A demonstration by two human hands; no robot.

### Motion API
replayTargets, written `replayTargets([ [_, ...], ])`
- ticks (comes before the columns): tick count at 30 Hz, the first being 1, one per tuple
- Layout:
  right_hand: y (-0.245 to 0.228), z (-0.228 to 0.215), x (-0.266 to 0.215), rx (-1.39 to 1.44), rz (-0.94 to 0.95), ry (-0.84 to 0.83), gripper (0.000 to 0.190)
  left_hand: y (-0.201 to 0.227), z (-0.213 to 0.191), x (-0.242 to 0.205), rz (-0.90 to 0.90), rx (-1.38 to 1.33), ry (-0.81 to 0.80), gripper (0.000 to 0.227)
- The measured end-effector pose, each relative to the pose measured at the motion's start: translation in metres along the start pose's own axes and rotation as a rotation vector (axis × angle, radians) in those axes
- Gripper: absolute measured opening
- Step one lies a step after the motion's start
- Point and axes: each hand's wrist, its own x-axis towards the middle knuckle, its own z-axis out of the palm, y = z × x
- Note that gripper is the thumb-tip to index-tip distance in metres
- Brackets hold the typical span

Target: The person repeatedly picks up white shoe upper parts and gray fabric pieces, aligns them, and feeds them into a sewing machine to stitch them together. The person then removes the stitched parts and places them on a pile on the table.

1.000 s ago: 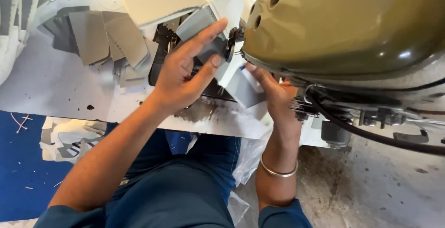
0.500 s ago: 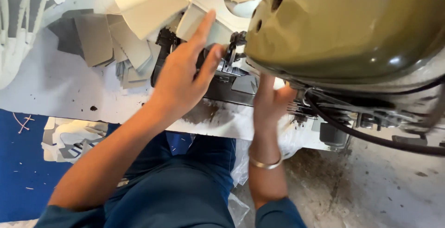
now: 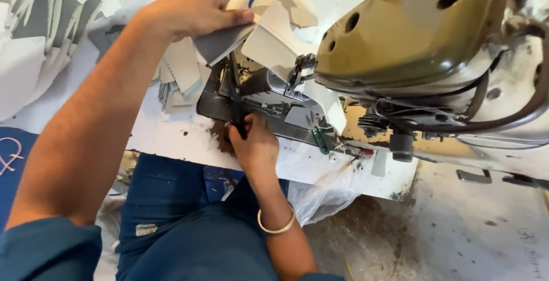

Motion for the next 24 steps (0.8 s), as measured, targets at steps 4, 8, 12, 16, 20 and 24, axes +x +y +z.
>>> replayTargets([
  [4,0.021,-0.002,-0.016,0.289,0.220,-0.269,0.029,-0.017,0.003,-0.005,0.385,0.197,0.222,0.045],
  [8,0.008,0.007,-0.033,0.990,0.615,-0.472,0.033,0.013,0.004,-0.051,0.893,0.346,0.616,0.042],
  [12,-0.032,-0.009,-0.014,0.832,0.068,-0.298,0.034,-0.008,0.032,-0.066,0.892,0.452,0.717,0.042],
  [16,-0.057,-0.005,0.015,1.005,0.279,-0.274,0.024,0.004,0.046,-0.083,0.701,0.312,0.805,0.043],
  [20,-0.042,0.018,0.005,1.487,0.317,-0.254,0.018,0.027,0.032,-0.083,0.737,0.343,0.795,0.040],
  [24,-0.036,0.007,0.006,1.430,0.408,-0.279,0.027,0.047,-0.010,-0.058,1.001,0.330,0.708,0.030],
])
